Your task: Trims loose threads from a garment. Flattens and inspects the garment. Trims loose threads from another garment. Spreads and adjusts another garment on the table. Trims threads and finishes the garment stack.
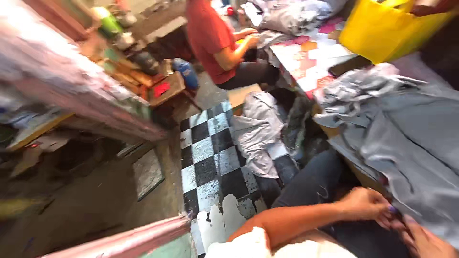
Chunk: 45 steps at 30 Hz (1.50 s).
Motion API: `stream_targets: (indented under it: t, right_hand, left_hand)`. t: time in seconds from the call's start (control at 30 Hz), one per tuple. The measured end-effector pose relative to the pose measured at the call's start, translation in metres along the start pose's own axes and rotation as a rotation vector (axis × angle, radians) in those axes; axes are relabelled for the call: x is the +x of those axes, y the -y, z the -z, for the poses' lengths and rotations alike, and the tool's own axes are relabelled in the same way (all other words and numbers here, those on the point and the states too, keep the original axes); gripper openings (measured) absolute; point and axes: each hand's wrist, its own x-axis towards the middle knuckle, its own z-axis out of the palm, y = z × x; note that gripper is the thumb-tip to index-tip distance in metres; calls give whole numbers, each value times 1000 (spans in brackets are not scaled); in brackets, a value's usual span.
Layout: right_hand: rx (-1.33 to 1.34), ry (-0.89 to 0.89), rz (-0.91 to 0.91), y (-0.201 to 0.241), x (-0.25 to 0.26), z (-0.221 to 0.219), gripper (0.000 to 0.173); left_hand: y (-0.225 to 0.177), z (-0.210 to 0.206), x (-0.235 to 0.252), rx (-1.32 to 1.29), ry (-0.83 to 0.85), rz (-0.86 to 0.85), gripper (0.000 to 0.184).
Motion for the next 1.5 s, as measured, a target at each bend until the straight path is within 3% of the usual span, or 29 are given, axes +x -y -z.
stream_targets:
  t: [0.13,0.3,0.37,0.47,0.57,0.67,0.73,0.77,0.83,0.9,1.0,1.1,1.2,1.27,1.33,1.43,1.5]
  right_hand:
    - [-30,-176,33,12,-3,-15,39]
    - [-64,-117,-46,21,-11,-6,42]
    - [-77,-84,-91,19,-17,4,44]
    - [-90,-76,-86,17,-27,14,46]
    - [-165,-214,107,14,-39,12,47]
    - [-423,-492,333,-6,-39,-1,56]
    - [-601,-602,320,-27,-29,-3,53]
    - [-646,-650,282,-38,-24,0,43]
    - [-636,-793,232,-51,-17,16,24]
    - [-466,-862,187,-42,-21,42,23]
    - [-206,-877,143,-11,-23,86,30]
    - [-232,-997,76,30,14,136,39]
    - [-256,-1104,18,57,43,155,42]
    - [-286,-1131,172,69,34,143,40]
    - [-327,-1038,292,56,24,106,39]
    - [-569,-882,321,9,34,57,40]
    - [-653,-912,213,-19,40,74,29]
  left_hand:
    - [-4,0,0,-118,24,55,22]
    - [4,4,-3,-101,72,66,21]
    - [9,13,-7,5,122,139,22]
    - [15,37,-12,368,129,211,23]
    - [22,54,-8,708,-117,-90,34]
    - [11,57,19,799,-428,-383,67]
    - [7,58,48,825,-536,-497,84]
    - [5,59,62,837,-551,-550,82]
    - [-11,61,81,819,-500,-670,51]
    - [-48,60,90,820,-444,-762,28]
    - [-124,45,113,879,-425,-877,21]
    - [-184,14,176,923,-296,-846,33]
    - [-169,6,247,938,24,-638,74]
    - [-159,8,259,993,114,-646,61]
    - [-141,20,245,978,153,-713,46]
    - [-118,43,244,1011,126,-751,47]
    - [-110,55,250,1131,130,-758,47]
